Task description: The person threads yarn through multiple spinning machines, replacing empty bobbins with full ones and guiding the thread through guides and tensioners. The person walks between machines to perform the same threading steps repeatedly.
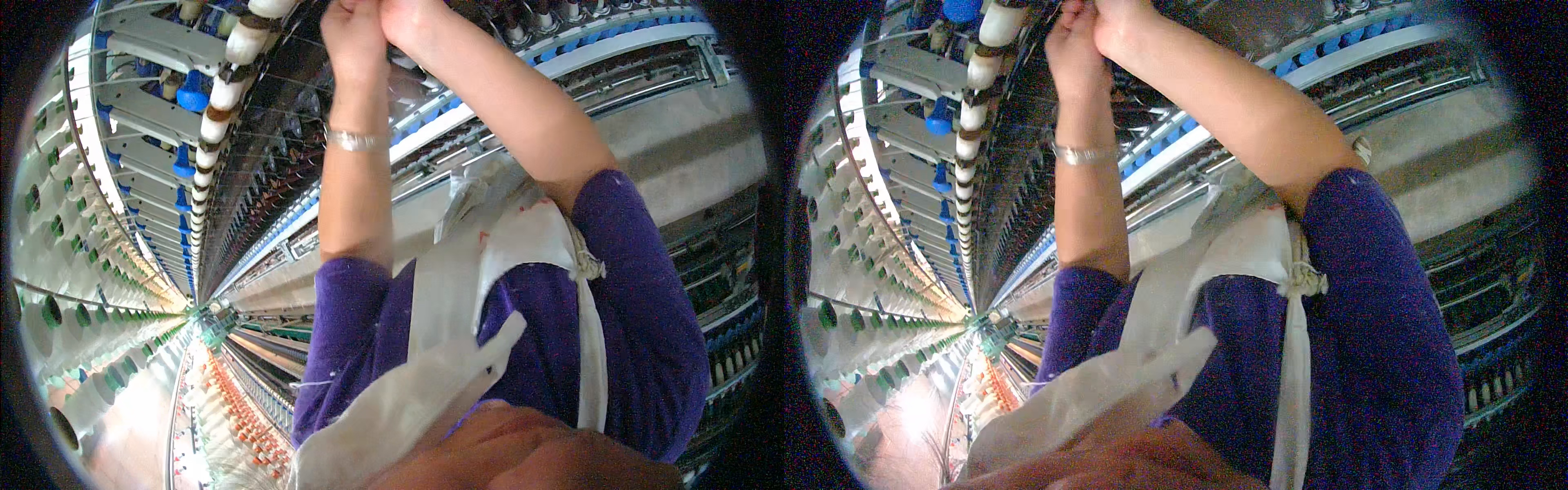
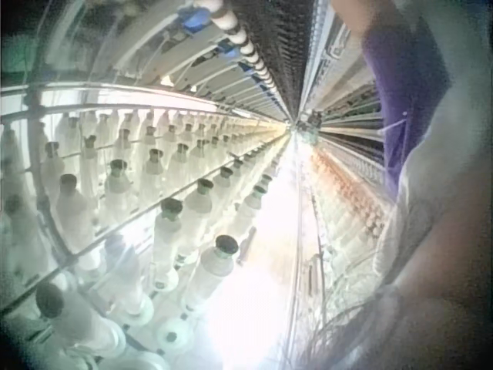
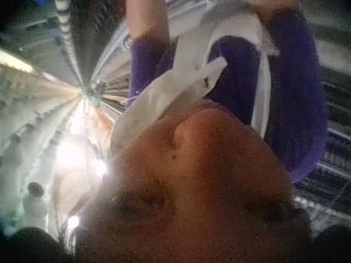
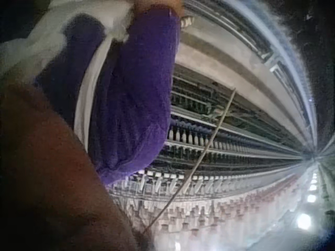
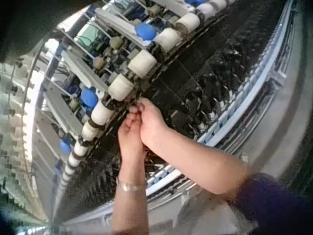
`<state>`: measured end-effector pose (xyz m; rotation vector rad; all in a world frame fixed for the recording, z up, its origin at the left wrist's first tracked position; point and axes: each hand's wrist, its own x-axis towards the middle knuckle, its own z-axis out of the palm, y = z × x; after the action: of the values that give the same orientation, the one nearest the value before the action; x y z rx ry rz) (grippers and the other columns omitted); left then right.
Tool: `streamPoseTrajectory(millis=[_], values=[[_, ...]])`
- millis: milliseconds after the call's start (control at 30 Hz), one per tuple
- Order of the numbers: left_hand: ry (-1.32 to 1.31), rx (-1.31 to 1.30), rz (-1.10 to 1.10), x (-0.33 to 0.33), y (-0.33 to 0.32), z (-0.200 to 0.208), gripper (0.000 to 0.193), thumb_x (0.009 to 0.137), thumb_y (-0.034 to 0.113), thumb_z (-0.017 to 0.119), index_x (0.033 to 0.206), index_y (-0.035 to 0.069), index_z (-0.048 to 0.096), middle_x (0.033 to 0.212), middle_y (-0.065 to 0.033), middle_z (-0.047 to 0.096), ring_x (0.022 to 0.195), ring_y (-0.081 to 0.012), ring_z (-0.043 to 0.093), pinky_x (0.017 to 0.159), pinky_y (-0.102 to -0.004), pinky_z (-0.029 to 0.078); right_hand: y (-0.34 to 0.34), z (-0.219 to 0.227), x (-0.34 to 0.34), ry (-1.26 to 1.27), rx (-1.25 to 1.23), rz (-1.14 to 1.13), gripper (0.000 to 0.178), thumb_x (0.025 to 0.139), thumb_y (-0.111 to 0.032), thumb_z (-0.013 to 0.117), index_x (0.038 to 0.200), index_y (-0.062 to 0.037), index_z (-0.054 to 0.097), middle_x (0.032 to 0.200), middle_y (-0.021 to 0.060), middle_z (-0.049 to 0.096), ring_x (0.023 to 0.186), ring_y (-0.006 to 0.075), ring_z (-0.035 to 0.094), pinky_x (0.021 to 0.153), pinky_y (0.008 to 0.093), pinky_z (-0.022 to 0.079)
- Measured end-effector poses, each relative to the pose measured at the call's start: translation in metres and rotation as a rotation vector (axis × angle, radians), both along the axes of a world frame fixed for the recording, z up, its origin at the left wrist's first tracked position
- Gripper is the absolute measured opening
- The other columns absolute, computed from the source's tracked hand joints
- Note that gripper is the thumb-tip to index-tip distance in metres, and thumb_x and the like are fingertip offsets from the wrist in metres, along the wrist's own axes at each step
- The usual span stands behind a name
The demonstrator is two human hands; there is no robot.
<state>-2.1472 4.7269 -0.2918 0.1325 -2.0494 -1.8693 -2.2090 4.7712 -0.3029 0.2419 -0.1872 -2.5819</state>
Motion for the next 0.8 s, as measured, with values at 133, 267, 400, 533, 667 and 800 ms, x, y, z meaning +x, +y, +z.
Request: streamPoseTrajectory(millis=[133,267,400,533,667,800], values=[[0.035,-0.118,0.125,0.003,0.002,-0.001,0.02,0.093,0.004,0.051,0.109,-0.002,0.061,0.108,-0.0079,0.064,0.099,-0.0146,0.06,0.089,-0.0274,0.046,0.003,0.004,0.004,0.09,0.087,0.182,0.033,0.095,-0.024,0.047,0.064,-0.0142,0.04,0.057,0.0033,0.047,0.046,0.0183,0.042,0.045,0.0308,0.04],[-0.067,-0.084,0.051,0.009,0.001,-0.004,0.022,0.093,0.005,0.05,0.111,-0.001,0.061,0.106,-0.0054,0.065,0.097,-0.0129,0.06,0.088,-0.0264,0.046,0.012,0.011,0.007,-0.115,0.1,0.084,0.032,0.094,-0.023,0.048,0.065,-0.0133,0.039,0.056,0.0028,0.045,0.047,0.0178,0.042,0.045,0.0309,0.038],[0.038,-0.082,0.122,0.002,0.001,-0.012,0.022,0.092,0.004,0.051,0.112,-0.001,0.06,0.106,-0.0076,0.064,0.098,-0.0141,0.06,0.087,-0.028,0.047,0.013,0.009,0.004,0.121,0.168,0.2,0.032,0.094,-0.023,0.046,0.065,-0.0126,0.039,0.056,0.0037,0.045,0.047,0.018,0.041,0.044,0.0316,0.038],[-0.007,0.007,0.051,0.006,0.001,-0.018,0.021,0.093,0.004,0.051,0.112,0.001,0.058,0.103,-0.0047,0.063,0.091,-0.0121,0.058,0.082,-0.0253,0.047,0.008,0.002,0.003,0.005,0.19,0.103,0.03,0.091,-0.019,0.05,0.064,-0.0124,0.04,0.053,0.005,0.045,0.041,0.0192,0.041,0.04,0.0329,0.038],[-0.282,0.033,0.051,0.026,0.002,-0.007,0.032,0.089,0.0,0.055,0.121,0.0,0.053,0.111,-0.0071,0.06,0.1,-0.0166,0.058,0.088,-0.0308,0.047,0.033,-0.001,-0.002,0.147,0.24,0.388,0.034,0.093,-0.024,0.053,0.062,-0.0141,0.042,0.053,-0.0007,0.039,0.041,0.0122,0.031,0.038,0.0258,0.027],[-0.215,0.484,-0.238,0.019,-0.01,0.013,0.048,0.092,0.012,0.05,0.136,-0.006,0.038,0.13,-0.0231,0.052,0.116,-0.0323,0.054,0.099,-0.0404,0.044,0.086,-0.008,-0.005,0.317,0.146,0.501,0.038,0.094,-0.028,0.051,0.061,-0.017,0.037,0.055,-0.0043,0.032,0.044,0.0075,0.03,0.039,0.0225,0.022]])
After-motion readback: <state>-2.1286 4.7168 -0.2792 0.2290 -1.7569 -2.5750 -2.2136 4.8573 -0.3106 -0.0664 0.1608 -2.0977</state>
